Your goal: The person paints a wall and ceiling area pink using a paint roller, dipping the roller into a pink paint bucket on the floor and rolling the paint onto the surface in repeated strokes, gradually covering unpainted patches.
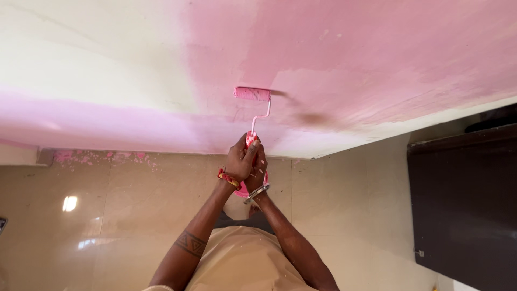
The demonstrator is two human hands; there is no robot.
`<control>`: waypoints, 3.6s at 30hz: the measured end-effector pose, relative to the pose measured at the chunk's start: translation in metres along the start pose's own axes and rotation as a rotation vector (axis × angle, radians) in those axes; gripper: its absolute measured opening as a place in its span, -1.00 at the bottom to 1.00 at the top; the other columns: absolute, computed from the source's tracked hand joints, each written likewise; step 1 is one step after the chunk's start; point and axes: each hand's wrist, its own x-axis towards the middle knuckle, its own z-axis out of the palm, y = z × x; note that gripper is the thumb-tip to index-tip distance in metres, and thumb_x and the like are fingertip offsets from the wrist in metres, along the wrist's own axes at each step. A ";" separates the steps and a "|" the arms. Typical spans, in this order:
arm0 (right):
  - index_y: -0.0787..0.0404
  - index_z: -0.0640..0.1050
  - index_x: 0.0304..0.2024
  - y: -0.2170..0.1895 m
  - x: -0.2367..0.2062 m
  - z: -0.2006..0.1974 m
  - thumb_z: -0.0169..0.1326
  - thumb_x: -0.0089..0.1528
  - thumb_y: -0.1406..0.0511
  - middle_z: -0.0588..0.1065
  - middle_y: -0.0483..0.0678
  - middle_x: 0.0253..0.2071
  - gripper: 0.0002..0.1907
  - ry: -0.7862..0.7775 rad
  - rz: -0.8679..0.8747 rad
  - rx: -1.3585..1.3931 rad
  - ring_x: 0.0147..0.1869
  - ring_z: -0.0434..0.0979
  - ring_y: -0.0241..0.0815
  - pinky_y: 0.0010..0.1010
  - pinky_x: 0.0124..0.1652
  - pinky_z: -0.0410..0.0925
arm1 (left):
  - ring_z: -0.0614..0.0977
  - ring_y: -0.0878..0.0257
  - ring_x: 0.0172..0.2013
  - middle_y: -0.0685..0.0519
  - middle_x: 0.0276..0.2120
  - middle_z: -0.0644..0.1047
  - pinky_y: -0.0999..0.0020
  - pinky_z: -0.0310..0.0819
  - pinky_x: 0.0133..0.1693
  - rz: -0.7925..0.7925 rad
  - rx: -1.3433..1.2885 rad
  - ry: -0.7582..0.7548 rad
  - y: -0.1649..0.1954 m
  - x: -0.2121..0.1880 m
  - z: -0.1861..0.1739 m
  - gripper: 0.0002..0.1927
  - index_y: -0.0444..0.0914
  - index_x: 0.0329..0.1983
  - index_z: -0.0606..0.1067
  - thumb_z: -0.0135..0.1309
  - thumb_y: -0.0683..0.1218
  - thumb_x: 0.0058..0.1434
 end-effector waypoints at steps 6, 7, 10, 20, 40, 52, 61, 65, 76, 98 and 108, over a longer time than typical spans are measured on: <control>0.24 0.41 0.06 -0.006 0.016 -0.008 -0.09 0.49 0.17 0.40 -0.19 -0.16 -0.73 -0.010 -0.162 0.007 -0.11 0.40 -0.42 -0.53 -0.15 0.36 | 0.57 0.32 -0.63 0.02 -0.64 0.52 0.41 0.41 -0.54 0.135 -0.087 -0.055 0.004 0.005 0.003 -0.70 -0.30 0.03 0.48 -0.03 0.00 0.40; 0.21 0.40 0.04 -0.008 0.019 -0.009 -0.11 0.50 0.15 0.40 -0.21 -0.15 -0.73 -0.002 -0.239 -0.039 -0.10 0.41 -0.43 -0.54 -0.13 0.38 | 0.60 0.29 -0.62 0.02 -0.62 0.54 0.39 0.43 -0.52 0.213 -0.099 -0.071 0.009 0.008 0.003 -0.70 -0.29 0.03 0.48 -0.05 0.00 0.41; 0.27 0.40 0.05 -0.010 0.025 -0.012 0.02 0.50 0.18 0.40 -0.16 -0.17 -0.72 0.046 -0.173 0.055 -0.13 0.42 -0.35 -0.50 -0.14 0.38 | 0.61 0.18 -0.61 -0.03 -0.62 0.53 0.32 0.42 -0.49 0.318 -0.044 -0.086 0.020 0.017 0.005 -0.70 -0.29 0.04 0.46 -0.04 0.01 0.42; 0.34 0.36 0.31 0.044 -0.008 -0.025 -0.14 0.48 0.09 0.49 -0.05 0.00 -0.48 0.060 0.030 0.074 0.03 0.50 -0.31 -0.47 -0.03 0.45 | 0.65 0.13 -0.59 -0.08 -0.62 0.56 0.24 0.45 -0.50 0.053 0.076 -0.095 -0.034 0.001 0.012 -0.63 -0.30 0.07 0.45 -0.02 0.05 0.39; 0.39 0.34 0.42 0.084 -0.014 -0.044 -0.10 0.53 0.16 0.49 -0.03 0.03 -0.47 0.084 0.069 0.200 -0.03 0.42 -0.36 -0.55 -0.15 0.33 | 0.65 0.08 -0.59 -0.09 -0.63 0.55 0.19 0.46 -0.50 0.012 0.073 -0.153 -0.039 0.009 0.023 -0.57 -0.29 0.14 0.45 -0.05 0.08 0.36; 0.24 0.29 0.34 0.069 -0.011 -0.047 -0.16 0.42 -0.10 0.47 -0.11 0.01 -0.34 0.088 -0.007 0.548 0.05 0.49 -0.34 -0.47 0.03 0.44 | 0.65 0.01 -0.57 -0.08 -0.62 0.55 0.17 0.44 -0.48 0.200 0.112 -0.195 -0.030 0.008 0.025 -0.56 -0.29 0.11 0.45 -0.05 0.14 0.42; 0.33 0.35 0.32 0.055 -0.010 -0.039 -0.08 0.47 0.16 0.50 -0.06 -0.05 -0.53 0.131 0.073 -0.033 -0.02 0.48 -0.33 -0.49 -0.05 0.41 | 0.66 0.14 -0.58 -0.07 -0.63 0.57 0.24 0.47 -0.47 -0.047 0.041 -0.162 -0.037 0.005 0.024 -0.59 -0.29 0.11 0.48 -0.03 0.10 0.41; 0.35 0.38 0.25 0.038 0.002 -0.037 -0.07 0.48 0.14 0.50 -0.06 -0.08 -0.56 0.121 0.012 0.183 -0.11 0.47 -0.32 -0.49 -0.19 0.39 | 0.62 0.07 -0.63 -0.09 -0.66 0.51 0.22 0.43 -0.52 0.187 0.063 -0.149 -0.018 0.015 0.024 -0.54 -0.31 0.19 0.43 -0.04 0.08 0.36; 0.29 0.19 0.39 0.016 0.010 -0.019 -0.17 0.51 0.06 0.37 -0.05 0.25 -0.44 0.006 -0.191 -0.019 0.31 0.39 -0.25 -0.41 0.26 0.32 | 0.66 -0.05 -0.53 -0.17 -0.57 0.55 0.17 0.47 -0.45 0.288 0.044 -0.069 -0.011 0.017 0.009 -0.50 -0.34 0.24 0.41 -0.04 0.07 0.36; 0.32 0.29 0.42 -0.003 0.004 0.026 -0.09 0.46 0.02 0.50 -0.07 -0.02 -0.36 -0.014 0.005 0.240 -0.15 0.38 -0.42 -0.57 -0.20 0.35 | 0.53 0.35 -0.44 0.01 -0.48 0.54 0.36 0.45 -0.41 0.188 -0.084 -0.050 0.003 0.007 -0.034 -0.71 -0.34 0.00 0.47 -0.03 -0.02 0.43; 0.32 0.38 0.22 -0.054 0.022 0.048 0.04 0.44 0.26 0.47 -0.06 -0.07 -0.63 -0.042 -0.197 -0.102 0.00 0.54 -0.27 -0.43 -0.06 0.51 | 0.52 0.42 -0.51 0.12 -0.47 0.54 0.44 0.38 -0.48 0.257 -0.159 -0.093 0.033 0.014 -0.050 -0.73 -0.27 -0.02 0.51 -0.08 0.01 0.47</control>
